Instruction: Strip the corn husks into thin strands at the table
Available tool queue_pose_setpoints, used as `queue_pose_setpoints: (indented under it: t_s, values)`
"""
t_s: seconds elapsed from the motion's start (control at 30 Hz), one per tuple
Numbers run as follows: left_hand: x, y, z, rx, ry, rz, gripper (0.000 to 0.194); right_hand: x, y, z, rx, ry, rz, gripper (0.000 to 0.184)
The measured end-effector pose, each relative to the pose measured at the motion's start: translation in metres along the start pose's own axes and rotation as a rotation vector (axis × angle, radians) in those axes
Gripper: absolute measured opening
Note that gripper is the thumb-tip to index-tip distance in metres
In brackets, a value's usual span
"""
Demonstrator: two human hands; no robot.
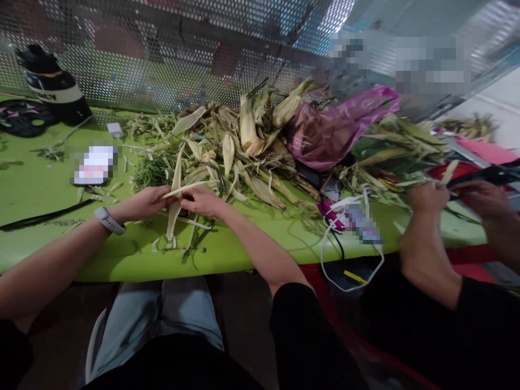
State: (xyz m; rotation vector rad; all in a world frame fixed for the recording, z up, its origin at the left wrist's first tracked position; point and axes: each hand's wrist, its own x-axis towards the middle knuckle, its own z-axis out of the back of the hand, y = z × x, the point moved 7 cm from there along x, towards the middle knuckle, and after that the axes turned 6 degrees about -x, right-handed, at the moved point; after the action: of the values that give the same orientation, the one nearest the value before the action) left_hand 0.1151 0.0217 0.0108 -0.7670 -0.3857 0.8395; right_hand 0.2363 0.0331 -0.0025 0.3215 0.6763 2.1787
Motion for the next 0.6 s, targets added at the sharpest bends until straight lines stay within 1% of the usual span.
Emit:
queue_pose_setpoints:
  t_s: [0.07, 0.13, 0.23, 0.27, 0.33, 0.37, 0.4, 0.47, 0.5, 0.53, 0.57, 0.6]
  values:
    - [0.001, 0.003, -0.002, 0.062, -0.03, 0.032, 0.007, 0.0, 0.007, 0.003, -0.201, -0.041, -0.027, 0.024]
    - [0.001, 0.006, -0.002, 0.13, -0.076, 0.066, 0.003, 0.001, 0.014, 0.001, -0.362, -0.074, -0.054, 0.028]
    - [0.001, 0.002, 0.0, 0.178, -0.167, 0.075, 0.006, 0.006, 0.015, -0.002, -0.513, -0.127, -0.122, 0.031]
    - [0.0, 0.0, 0.003, 0.144, -0.19, 0.056, 0.007, 0.008, 0.011, -0.001, -0.535, -0.14, -0.158, 0.031]
    - [-0.003, -0.005, 0.009, -0.045, -0.194, 0.004, 0.008, 0.009, -0.005, 0.007, -0.541, -0.17, -0.261, 0.029]
    - [-0.006, -0.007, 0.013, -0.197, -0.169, -0.024, 0.012, 0.008, -0.014, 0.017, -0.528, -0.239, -0.289, 0.03]
    - [-0.009, -0.007, 0.017, -0.379, -0.121, -0.034, 0.019, 0.004, -0.025, 0.03, -0.504, -0.323, -0.347, 0.029]
    - [-0.019, -0.008, 0.025, -0.688, -0.002, -0.055, 0.031, -0.008, -0.045, 0.061, -0.46, -0.551, -0.426, 0.026]
    - [-0.024, -0.01, 0.029, -0.797, 0.057, -0.081, 0.036, -0.016, -0.054, 0.074, -0.422, -0.658, -0.473, 0.024]
    - [-0.028, -0.012, 0.032, -0.883, 0.119, -0.115, 0.042, -0.023, -0.063, 0.085, -0.345, -0.736, -0.514, 0.022]
    - [-0.031, -0.013, 0.033, -0.931, 0.181, -0.117, 0.045, -0.026, -0.069, 0.089, -0.217, -0.759, -0.505, 0.021]
    - [-0.032, -0.013, 0.032, -0.95, 0.224, -0.105, 0.046, -0.025, -0.074, 0.088, -0.04, -0.715, -0.482, 0.022]
